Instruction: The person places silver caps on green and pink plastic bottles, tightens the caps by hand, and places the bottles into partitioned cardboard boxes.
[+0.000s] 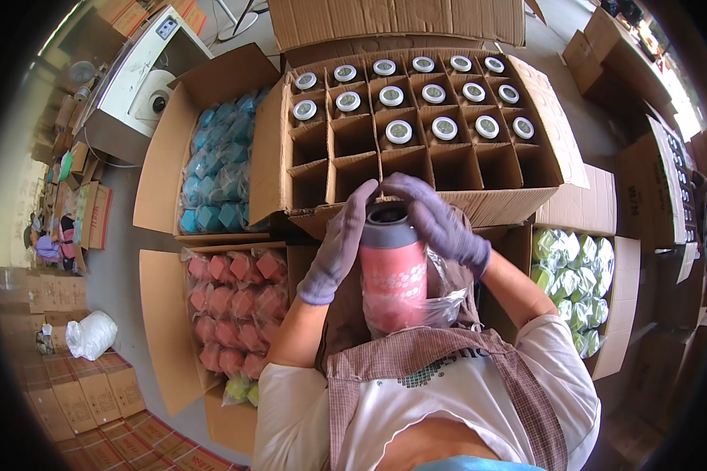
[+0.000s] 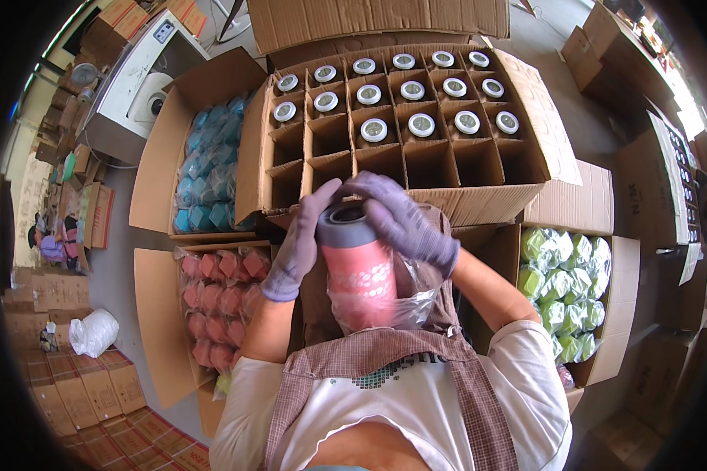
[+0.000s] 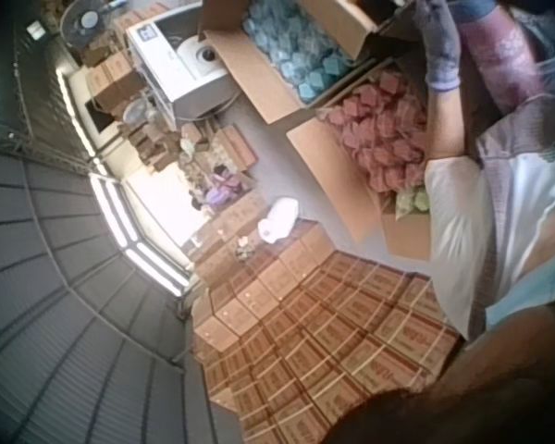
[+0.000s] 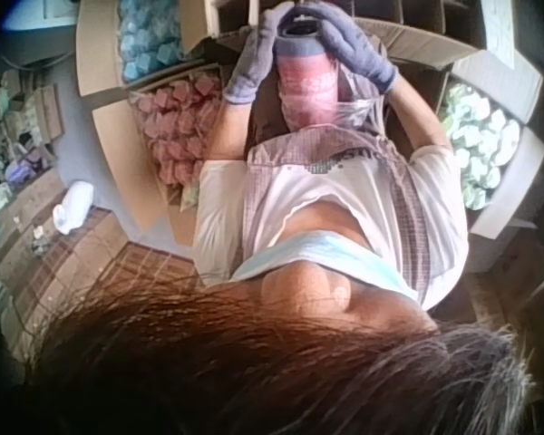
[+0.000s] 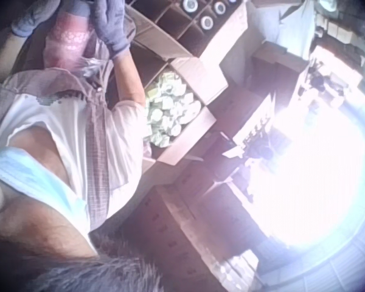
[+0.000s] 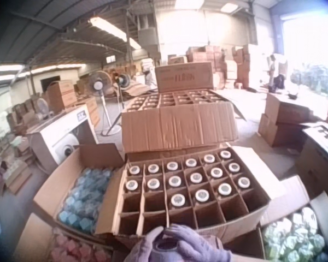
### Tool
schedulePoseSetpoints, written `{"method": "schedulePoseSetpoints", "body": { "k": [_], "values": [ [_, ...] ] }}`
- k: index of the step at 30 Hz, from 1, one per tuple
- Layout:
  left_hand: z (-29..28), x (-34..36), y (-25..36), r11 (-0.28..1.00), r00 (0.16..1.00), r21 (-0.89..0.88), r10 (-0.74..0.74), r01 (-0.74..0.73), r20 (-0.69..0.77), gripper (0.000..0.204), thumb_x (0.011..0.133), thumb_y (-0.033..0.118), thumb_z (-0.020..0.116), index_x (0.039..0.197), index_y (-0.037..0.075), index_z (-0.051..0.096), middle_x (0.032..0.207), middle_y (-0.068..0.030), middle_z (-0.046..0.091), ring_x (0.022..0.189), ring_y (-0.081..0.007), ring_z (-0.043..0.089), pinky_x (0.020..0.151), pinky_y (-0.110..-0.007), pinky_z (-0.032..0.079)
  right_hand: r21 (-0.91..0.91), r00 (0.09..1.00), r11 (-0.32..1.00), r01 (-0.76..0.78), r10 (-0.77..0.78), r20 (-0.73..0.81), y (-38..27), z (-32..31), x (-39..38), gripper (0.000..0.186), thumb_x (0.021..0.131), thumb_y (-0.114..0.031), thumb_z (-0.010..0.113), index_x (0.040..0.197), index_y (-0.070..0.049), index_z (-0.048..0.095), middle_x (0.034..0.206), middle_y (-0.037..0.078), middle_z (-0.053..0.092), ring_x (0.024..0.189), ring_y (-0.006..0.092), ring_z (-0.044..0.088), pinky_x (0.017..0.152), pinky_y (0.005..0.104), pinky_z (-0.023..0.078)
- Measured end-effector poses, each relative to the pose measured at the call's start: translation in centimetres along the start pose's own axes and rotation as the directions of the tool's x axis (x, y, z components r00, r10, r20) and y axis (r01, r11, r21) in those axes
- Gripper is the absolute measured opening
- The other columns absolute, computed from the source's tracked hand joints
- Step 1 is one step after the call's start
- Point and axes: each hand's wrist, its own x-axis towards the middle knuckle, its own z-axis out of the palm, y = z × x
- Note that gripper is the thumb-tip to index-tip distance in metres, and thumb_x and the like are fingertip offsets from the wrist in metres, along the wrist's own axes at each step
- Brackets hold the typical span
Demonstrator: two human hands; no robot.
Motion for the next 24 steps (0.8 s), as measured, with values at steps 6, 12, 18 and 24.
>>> {"method": "schedulePoseSetpoints", "body": {
  "k": [6,12,18,24],
  "values": [
    [-2.5,5.1,-2.0,0.950,0.887,-0.086,-0.244,0.299,0.392,0.052,0.109,0.038,0.045,0.133,-0.007,0.055,0.116,-0.0130,0.067,0.106,-0.0197,0.065,0.098,-0.032,0.051,-0.479,0.970,0.850,0.219,-0.137,0.201,-7.7,4.2,2.4,0.080,0.088,-0.068,0.057,0.131,-0.001,0.056,0.129,0.020,0.060,0.118,0.0388,0.058,0.104,0.0531,0.039],
    [-2.1,0.3,-0.2,0.978,0.994,0.185,0.089,-0.098,0.057,0.070,0.108,0.054,0.031,0.149,-0.002,0.042,0.144,-0.0207,0.053,0.135,-0.0281,0.051,0.115,-0.039,0.038,-0.033,0.995,0.997,-0.063,0.065,0.071,0.3,-1.9,1.7,0.041,0.101,-0.033,0.055,0.124,-0.001,0.065,0.122,0.019,0.065,0.114,0.0352,0.062,0.100,0.0442,0.048],
    [-2.2,3.7,-3.0,0.940,0.907,-0.268,-0.085,0.210,0.412,0.070,0.109,0.048,0.033,0.151,-0.008,0.034,0.149,-0.0212,0.048,0.138,-0.0286,0.047,0.118,-0.040,0.035,-0.355,0.981,0.925,0.139,-0.079,0.178,-4.3,2.4,2.3,0.038,0.094,-0.039,0.058,0.110,-0.004,0.065,0.104,0.019,0.060,0.098,0.0394,0.057,0.087,0.0482,0.045],
    [-1.4,5.1,-2.8,0.907,0.856,-0.293,-0.124,0.303,0.501,0.080,0.106,0.060,0.033,0.148,-0.008,0.039,0.145,-0.0193,0.051,0.134,-0.0276,0.050,0.116,-0.039,0.038,-0.191,0.960,0.979,0.075,-0.019,0.279,-4.4,0.6,3.7,0.034,0.095,-0.032,0.063,0.107,-0.001,0.068,0.110,0.019,0.063,0.105,0.0365,0.060,0.091,0.0476,0.047]
  ]
}}
